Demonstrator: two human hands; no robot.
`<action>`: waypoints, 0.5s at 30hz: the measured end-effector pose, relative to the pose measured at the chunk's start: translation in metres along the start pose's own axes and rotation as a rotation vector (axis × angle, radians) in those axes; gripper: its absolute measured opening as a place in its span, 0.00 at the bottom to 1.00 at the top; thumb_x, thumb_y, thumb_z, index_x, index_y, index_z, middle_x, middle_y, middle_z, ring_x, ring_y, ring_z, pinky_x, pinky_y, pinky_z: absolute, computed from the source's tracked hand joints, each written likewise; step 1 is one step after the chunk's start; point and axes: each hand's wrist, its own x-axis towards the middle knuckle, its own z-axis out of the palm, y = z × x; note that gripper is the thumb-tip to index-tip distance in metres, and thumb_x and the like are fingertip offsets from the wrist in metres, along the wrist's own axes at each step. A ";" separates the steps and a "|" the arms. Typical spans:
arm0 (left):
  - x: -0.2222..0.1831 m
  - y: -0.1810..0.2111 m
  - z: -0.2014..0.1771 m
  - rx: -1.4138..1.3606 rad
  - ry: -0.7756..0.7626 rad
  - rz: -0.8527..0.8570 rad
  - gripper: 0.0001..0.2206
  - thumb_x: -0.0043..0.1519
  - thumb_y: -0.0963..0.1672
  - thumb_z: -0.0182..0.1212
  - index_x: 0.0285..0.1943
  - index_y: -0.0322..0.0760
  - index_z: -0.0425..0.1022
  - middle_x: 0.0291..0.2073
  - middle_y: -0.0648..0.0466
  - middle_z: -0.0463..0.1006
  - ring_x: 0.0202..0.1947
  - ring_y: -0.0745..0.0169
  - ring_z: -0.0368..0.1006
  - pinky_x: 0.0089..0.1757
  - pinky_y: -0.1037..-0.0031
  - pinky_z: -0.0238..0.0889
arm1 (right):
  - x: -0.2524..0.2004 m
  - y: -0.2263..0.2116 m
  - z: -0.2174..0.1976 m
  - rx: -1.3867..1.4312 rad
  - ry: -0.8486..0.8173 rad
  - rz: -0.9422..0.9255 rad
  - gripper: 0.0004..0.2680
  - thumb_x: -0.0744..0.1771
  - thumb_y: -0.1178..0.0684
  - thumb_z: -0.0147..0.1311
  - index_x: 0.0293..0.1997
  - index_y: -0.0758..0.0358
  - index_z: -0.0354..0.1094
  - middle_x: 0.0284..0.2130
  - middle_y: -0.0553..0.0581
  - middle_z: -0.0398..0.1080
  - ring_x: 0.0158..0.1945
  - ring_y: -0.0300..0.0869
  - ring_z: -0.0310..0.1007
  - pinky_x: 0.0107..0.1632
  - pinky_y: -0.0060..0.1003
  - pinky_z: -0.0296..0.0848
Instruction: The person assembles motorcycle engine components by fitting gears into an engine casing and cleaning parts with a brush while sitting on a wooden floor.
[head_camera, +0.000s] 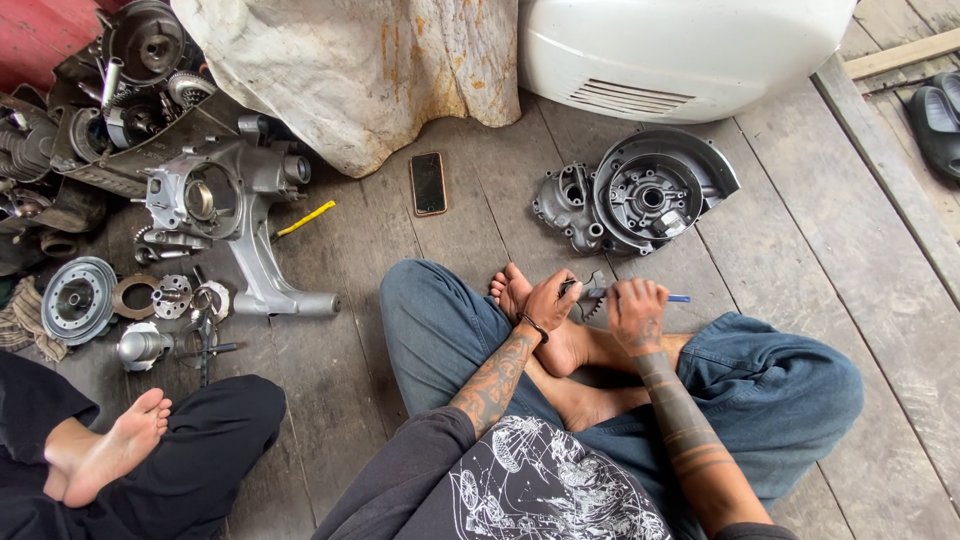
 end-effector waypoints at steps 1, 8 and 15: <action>0.000 0.001 -0.001 -0.011 -0.004 0.002 0.20 0.68 0.58 0.47 0.46 0.42 0.70 0.32 0.36 0.76 0.40 0.29 0.75 0.42 0.49 0.67 | -0.002 -0.002 0.002 0.040 -0.034 -0.060 0.04 0.67 0.50 0.57 0.37 0.54 0.69 0.29 0.52 0.62 0.38 0.46 0.66 0.52 0.42 0.58; 0.002 -0.002 0.001 0.004 -0.002 0.008 0.20 0.68 0.58 0.48 0.46 0.42 0.70 0.33 0.36 0.76 0.40 0.29 0.75 0.42 0.49 0.67 | 0.009 -0.005 -0.013 -0.008 0.046 0.035 0.03 0.69 0.53 0.56 0.38 0.53 0.66 0.29 0.51 0.60 0.36 0.45 0.64 0.50 0.40 0.57; 0.001 0.003 -0.001 0.012 -0.001 -0.004 0.20 0.67 0.58 0.48 0.46 0.43 0.70 0.33 0.37 0.76 0.40 0.31 0.75 0.42 0.51 0.67 | 0.011 -0.006 -0.013 0.006 0.027 0.017 0.03 0.68 0.53 0.57 0.37 0.53 0.67 0.29 0.50 0.61 0.37 0.45 0.66 0.51 0.40 0.57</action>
